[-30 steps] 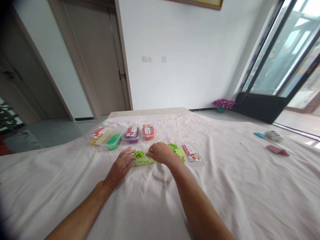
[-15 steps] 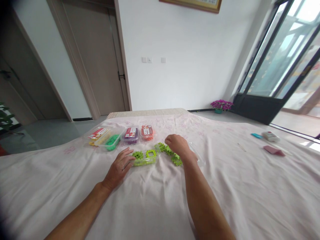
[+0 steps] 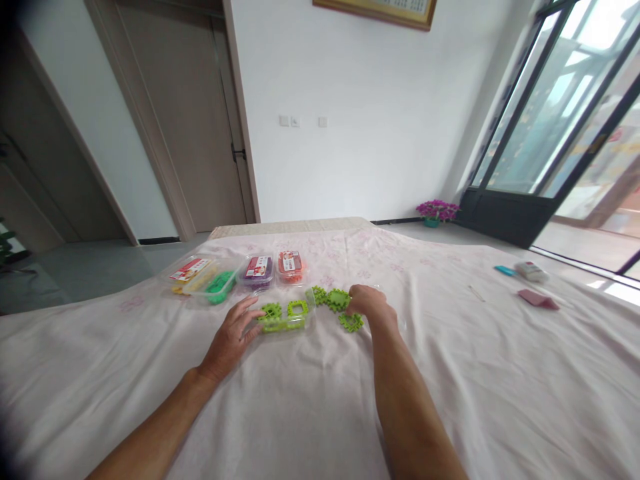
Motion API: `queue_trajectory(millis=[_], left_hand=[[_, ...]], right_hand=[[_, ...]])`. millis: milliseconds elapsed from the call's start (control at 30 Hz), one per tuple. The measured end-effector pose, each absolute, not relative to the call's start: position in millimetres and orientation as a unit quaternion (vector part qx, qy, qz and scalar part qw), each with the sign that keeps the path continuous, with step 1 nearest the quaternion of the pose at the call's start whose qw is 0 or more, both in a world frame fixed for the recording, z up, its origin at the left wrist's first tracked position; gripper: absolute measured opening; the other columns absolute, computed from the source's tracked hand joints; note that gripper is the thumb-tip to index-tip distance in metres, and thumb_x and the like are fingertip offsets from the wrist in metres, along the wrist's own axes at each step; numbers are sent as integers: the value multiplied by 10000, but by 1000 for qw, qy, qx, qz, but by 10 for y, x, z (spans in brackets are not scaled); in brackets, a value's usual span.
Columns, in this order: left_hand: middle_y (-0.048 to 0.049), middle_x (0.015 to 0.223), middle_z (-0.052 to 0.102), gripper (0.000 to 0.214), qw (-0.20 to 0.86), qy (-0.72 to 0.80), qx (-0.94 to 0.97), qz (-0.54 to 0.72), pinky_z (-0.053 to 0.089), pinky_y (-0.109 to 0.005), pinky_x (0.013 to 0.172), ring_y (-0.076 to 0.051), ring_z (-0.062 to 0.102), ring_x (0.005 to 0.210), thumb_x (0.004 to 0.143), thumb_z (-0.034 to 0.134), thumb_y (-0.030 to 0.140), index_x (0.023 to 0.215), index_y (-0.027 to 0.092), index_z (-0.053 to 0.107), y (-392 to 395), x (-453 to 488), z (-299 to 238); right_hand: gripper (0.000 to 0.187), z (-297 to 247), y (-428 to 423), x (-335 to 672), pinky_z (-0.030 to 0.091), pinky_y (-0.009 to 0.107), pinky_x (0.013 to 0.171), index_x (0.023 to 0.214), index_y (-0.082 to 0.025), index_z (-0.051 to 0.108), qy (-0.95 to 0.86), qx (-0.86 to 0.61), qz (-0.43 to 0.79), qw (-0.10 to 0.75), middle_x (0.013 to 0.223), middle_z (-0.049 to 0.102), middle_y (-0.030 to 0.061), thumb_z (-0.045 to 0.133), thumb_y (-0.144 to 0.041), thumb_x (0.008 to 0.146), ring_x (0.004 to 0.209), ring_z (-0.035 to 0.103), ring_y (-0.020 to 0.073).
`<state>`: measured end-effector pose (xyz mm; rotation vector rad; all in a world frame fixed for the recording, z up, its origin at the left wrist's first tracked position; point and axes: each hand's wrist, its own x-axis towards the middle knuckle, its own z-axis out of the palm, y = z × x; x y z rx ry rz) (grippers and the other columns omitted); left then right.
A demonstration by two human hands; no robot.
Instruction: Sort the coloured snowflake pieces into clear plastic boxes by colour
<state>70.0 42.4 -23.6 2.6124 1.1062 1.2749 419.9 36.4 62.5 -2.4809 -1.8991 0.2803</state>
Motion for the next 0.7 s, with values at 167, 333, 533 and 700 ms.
queue_trajectory(millis=[167,333,533,700], left_hand=[[-97,1374,500,189,27,359,839,408,398,-518,1108,-258,414,1354,943,530,286,1111,248,608,413,706,-225],[-85,1374,505,182,34,362,837,410,386,-515,1122,-255,411,1355,942,533,300,1091,248,625,389,713,-198],[-62,1357,524,167,32,357,837,413,382,-491,1132,-247,422,1344,944,527,284,1054,249,647,374,706,-180],[-63,1354,526,164,32,359,838,409,381,-502,1130,-245,420,1344,950,517,272,1049,245,646,361,709,-163]], right_hand=[[412,779,331,4133,422,286,676,1037,-253,713,-623,-777,59,70,1019,717,80,729,-363,640,911,652,243],[249,933,336,3898,398,243,632,928,-207,735,-662,-714,77,218,813,723,35,634,-354,754,749,635,176],[273,943,338,3496,430,225,691,980,-205,755,-736,-591,125,305,860,741,5,535,-272,833,779,642,162],[269,880,326,3286,440,223,707,968,-210,773,-789,-547,137,242,909,757,18,543,-206,829,784,653,162]])
